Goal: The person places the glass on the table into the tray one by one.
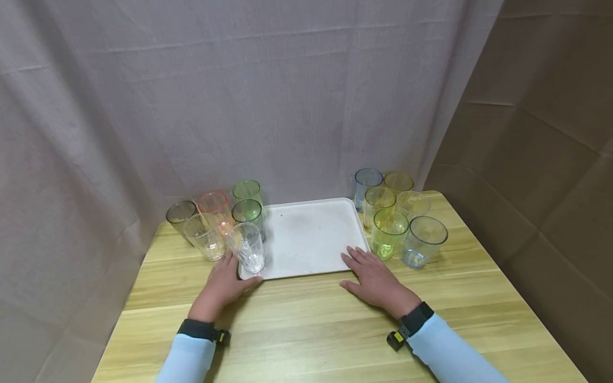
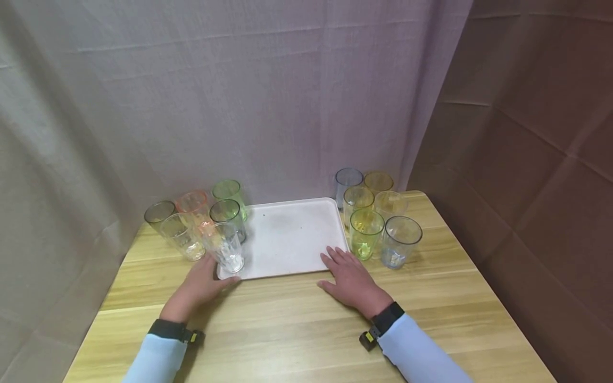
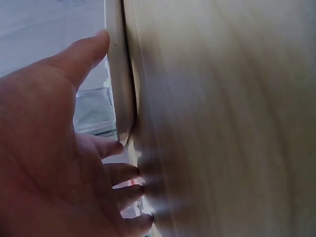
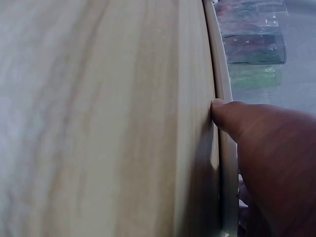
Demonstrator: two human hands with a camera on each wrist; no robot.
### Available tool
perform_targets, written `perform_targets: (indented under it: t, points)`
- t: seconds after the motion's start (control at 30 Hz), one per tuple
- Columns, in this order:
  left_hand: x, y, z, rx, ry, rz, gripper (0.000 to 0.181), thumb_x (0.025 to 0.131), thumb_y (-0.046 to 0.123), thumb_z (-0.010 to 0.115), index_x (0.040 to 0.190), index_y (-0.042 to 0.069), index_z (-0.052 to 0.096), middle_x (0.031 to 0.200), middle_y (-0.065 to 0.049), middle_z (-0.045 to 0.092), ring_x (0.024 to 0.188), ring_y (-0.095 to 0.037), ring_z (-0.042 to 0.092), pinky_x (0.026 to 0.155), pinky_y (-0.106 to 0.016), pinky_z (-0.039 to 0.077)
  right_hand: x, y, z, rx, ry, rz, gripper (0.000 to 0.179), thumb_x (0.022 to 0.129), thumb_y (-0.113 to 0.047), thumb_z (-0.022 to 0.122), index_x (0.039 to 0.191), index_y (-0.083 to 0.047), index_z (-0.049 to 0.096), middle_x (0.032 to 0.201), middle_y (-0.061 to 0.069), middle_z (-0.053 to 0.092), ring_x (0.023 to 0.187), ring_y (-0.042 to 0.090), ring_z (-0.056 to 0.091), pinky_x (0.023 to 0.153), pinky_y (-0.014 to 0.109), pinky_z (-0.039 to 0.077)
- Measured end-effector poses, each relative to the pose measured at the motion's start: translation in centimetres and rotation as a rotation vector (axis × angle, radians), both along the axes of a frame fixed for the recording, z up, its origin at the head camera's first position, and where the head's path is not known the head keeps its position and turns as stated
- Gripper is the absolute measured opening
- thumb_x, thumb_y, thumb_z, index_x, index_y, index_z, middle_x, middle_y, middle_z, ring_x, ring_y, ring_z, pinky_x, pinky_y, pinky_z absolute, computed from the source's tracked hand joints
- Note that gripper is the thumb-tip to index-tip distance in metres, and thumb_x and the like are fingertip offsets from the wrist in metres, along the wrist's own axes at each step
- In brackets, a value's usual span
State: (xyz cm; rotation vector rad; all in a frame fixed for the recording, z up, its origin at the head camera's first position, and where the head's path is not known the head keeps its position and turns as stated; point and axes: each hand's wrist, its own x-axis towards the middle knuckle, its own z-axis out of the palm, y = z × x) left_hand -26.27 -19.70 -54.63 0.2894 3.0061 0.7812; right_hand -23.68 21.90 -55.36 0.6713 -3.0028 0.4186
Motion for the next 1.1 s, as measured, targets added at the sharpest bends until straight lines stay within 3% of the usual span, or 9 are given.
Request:
perform_targets:
  t: [0.1,0.4,0.6,0.77,0.87,1.0,1.1]
  points:
    - [0.1,0.0,0.0,-0.073,-0.035,-0.001,0.120,0.085,0.071,0.068,0.162,-0.009,0.023,0.166,-0.033,0.016,0.150,-0.052,0.015,0.120,-0.068,0.019,0.0,0.0,0.0,0.003,-0.008,-0.002,0.077,0.099,-0.053,0.063,0.159,-0.008,0.045,0.167,0.015,0.032,0.152,0.036,0.025,0.124,0.056,0.020]
    - [-0.1,0.0,-0.1,-0.112,-0.064,0.003,0.122,0.086,0.076,0.063,0.163,-0.008,0.020,0.168,-0.032,0.010,0.151,-0.051,0.011,0.121,-0.068,0.016,-0.2,0.0,-0.2,-0.005,0.016,0.003,0.078,0.099,-0.054,0.063,0.160,-0.009,0.044,0.167,0.014,0.032,0.153,0.036,0.024,0.124,0.057,0.020]
    - [-0.1,0.0,-0.1,-0.107,-0.047,0.000,0.120,0.086,0.075,0.064,0.162,-0.010,0.024,0.167,-0.034,0.014,0.150,-0.052,0.013,0.121,-0.067,0.017,1.1,1.0,0.9,-0.191,0.025,-0.024,0.077,0.099,-0.053,0.064,0.161,-0.012,0.043,0.166,0.010,0.037,0.151,0.032,0.028,0.122,0.057,0.027]
    - [0.0,0.0,0.1,-0.097,-0.048,0.005,0.118,0.087,0.072,0.065,0.162,-0.010,0.024,0.166,-0.034,0.014,0.150,-0.052,0.013,0.122,-0.066,0.016,3.8,3.5,2.7,-0.442,-0.120,-0.162,0.068,0.101,-0.054,0.060,0.154,-0.012,0.052,0.147,0.011,0.059,0.135,0.032,0.052,0.110,0.057,0.044]
    - [-0.1,0.0,0.4,-0.105,-0.048,0.003,0.118,0.087,0.072,0.065,0.161,-0.010,0.025,0.167,-0.033,0.014,0.151,-0.051,0.013,0.122,-0.065,0.016,5.0,6.0,3.4,-0.517,-0.167,-0.267,0.059,0.102,-0.051,0.061,0.142,-0.008,0.063,0.129,0.010,0.070,0.117,0.029,0.064,0.099,0.053,0.053]
    - [-0.3,0.0,0.3,-0.116,-0.056,-0.002,0.119,0.087,0.075,0.064,0.162,-0.008,0.024,0.167,-0.032,0.013,0.151,-0.050,0.013,0.122,-0.064,0.017,5.8,9.9,4.5,-0.436,-0.173,-0.399,0.059,0.101,-0.057,0.058,0.128,-0.006,0.070,0.117,0.011,0.073,0.106,0.028,0.066,0.088,0.049,0.056]
    - [-0.3,0.0,0.0,-0.114,-0.067,0.002,0.120,0.086,0.076,0.063,0.163,-0.007,0.023,0.168,-0.031,0.013,0.151,-0.050,0.012,0.122,-0.065,0.017,5.8,12.6,5.4,-0.378,-0.204,-0.482,0.073,0.099,-0.065,0.057,0.130,0.001,0.065,0.118,0.019,0.070,0.107,0.034,0.064,0.086,0.052,0.055]
